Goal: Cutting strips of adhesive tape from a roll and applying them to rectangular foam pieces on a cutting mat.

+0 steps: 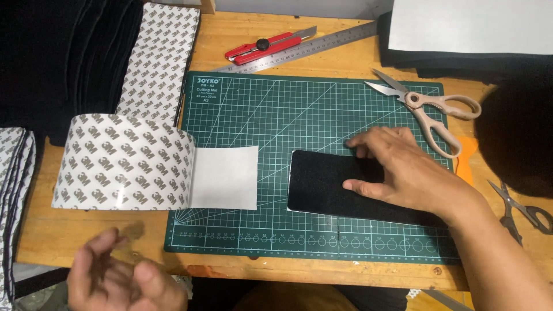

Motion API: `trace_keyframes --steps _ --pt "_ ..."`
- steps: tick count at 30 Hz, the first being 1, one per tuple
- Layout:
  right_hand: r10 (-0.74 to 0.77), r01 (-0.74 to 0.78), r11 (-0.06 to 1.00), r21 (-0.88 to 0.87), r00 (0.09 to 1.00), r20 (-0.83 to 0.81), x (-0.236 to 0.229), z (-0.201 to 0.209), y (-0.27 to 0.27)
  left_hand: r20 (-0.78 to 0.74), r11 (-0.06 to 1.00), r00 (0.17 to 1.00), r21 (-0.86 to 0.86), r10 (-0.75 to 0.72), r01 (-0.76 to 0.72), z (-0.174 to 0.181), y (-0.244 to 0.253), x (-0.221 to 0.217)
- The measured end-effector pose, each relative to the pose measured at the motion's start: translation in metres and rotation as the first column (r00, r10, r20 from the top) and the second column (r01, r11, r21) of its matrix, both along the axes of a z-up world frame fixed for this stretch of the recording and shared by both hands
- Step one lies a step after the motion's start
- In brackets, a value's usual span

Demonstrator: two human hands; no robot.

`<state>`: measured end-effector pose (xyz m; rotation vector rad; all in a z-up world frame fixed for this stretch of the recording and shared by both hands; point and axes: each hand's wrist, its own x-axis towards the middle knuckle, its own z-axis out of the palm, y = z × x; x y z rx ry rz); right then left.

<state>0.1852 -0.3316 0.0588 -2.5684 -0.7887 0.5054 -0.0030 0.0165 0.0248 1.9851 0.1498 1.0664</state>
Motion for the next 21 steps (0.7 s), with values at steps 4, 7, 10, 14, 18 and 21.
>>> trace_keyframes --steps 4,7,10,14,18,21 --pt "-0.005 0.005 1.0 0.01 1.0 -0.021 0.0 0.0 0.0 0.147 0.98 0.977 0.152 -0.153 0.13 -0.02 0.0 -0.005" --pt "0.043 -0.044 0.998 0.042 0.999 0.021 -0.003 -0.004 -0.003 0.074 0.958 0.961 0.131 -0.267 0.256 -0.004 -0.026 0.009" --pt "0.062 -0.063 0.99 0.13 0.998 0.01 -0.006 -0.002 -0.006 -0.152 0.849 0.855 0.12 -0.496 0.514 0.024 -0.046 0.033" --pt "-0.07 0.085 0.993 0.085 0.982 -0.173 -0.012 0.007 -0.012 -0.334 0.709 0.641 -0.139 -0.691 0.692 0.054 -0.065 0.058" --pt "-0.061 0.051 0.949 0.311 0.998 0.024 -0.02 0.017 -0.019 -0.465 0.71 0.562 -0.247 -0.684 0.66 0.07 -0.078 0.077" --pt "-0.013 -0.065 0.922 0.383 0.98 0.197 -0.027 0.023 -0.02 -0.605 0.748 0.47 -0.364 -0.643 0.555 0.083 -0.085 0.097"
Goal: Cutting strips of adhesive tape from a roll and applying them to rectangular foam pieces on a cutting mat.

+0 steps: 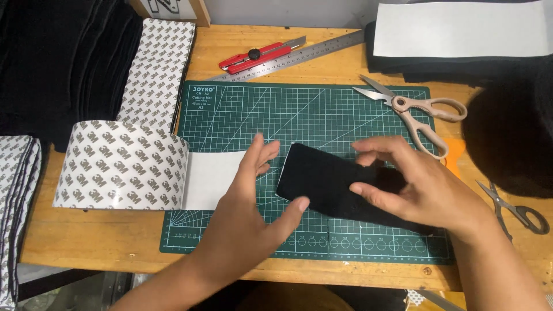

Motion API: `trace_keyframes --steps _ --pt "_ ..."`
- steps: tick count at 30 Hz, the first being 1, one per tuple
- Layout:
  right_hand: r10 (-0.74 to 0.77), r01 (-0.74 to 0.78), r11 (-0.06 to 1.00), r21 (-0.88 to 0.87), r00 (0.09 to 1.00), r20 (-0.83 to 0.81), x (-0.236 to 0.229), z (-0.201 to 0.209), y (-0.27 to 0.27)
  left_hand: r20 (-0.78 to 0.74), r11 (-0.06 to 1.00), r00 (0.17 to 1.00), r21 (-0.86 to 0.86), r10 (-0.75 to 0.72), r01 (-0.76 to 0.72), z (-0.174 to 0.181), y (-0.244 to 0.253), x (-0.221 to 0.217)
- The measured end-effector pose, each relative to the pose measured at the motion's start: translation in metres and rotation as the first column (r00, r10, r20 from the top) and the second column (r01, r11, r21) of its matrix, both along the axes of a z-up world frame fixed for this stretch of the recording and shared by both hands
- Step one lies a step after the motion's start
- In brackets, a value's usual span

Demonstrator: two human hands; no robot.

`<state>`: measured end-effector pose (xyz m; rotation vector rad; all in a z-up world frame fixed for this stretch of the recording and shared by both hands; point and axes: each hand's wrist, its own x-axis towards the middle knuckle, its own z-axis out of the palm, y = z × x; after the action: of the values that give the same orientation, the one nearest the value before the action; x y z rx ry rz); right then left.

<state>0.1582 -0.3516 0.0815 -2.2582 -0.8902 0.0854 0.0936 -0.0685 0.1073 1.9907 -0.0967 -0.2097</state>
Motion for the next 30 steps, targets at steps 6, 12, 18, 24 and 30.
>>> trace_keyframes --steps 6,12,18,24,30 --pt "0.091 -0.095 0.995 0.0 0.96 0.265 -0.01 0.011 0.001 -0.139 0.998 0.989 0.046 0.055 -0.049 -0.001 -0.005 0.025" --pt "-0.077 0.06 0.964 -0.258 0.995 -0.057 0.001 0.025 -0.024 0.365 0.997 0.929 -0.064 0.064 -0.043 -0.008 0.004 0.016" --pt "-0.05 0.052 0.999 -0.013 0.993 0.104 -0.001 0.036 -0.018 0.548 0.995 0.836 -0.069 -0.02 0.069 -0.01 0.012 0.006" --pt "-0.047 0.021 0.997 0.077 0.933 0.357 0.0 0.03 -0.013 0.67 0.977 0.719 0.056 -0.188 0.204 -0.022 0.03 -0.006" --pt "-0.056 0.057 0.998 0.013 0.859 0.509 0.002 0.016 -0.018 0.64 0.953 0.708 0.238 -0.297 0.185 -0.044 0.034 -0.013"
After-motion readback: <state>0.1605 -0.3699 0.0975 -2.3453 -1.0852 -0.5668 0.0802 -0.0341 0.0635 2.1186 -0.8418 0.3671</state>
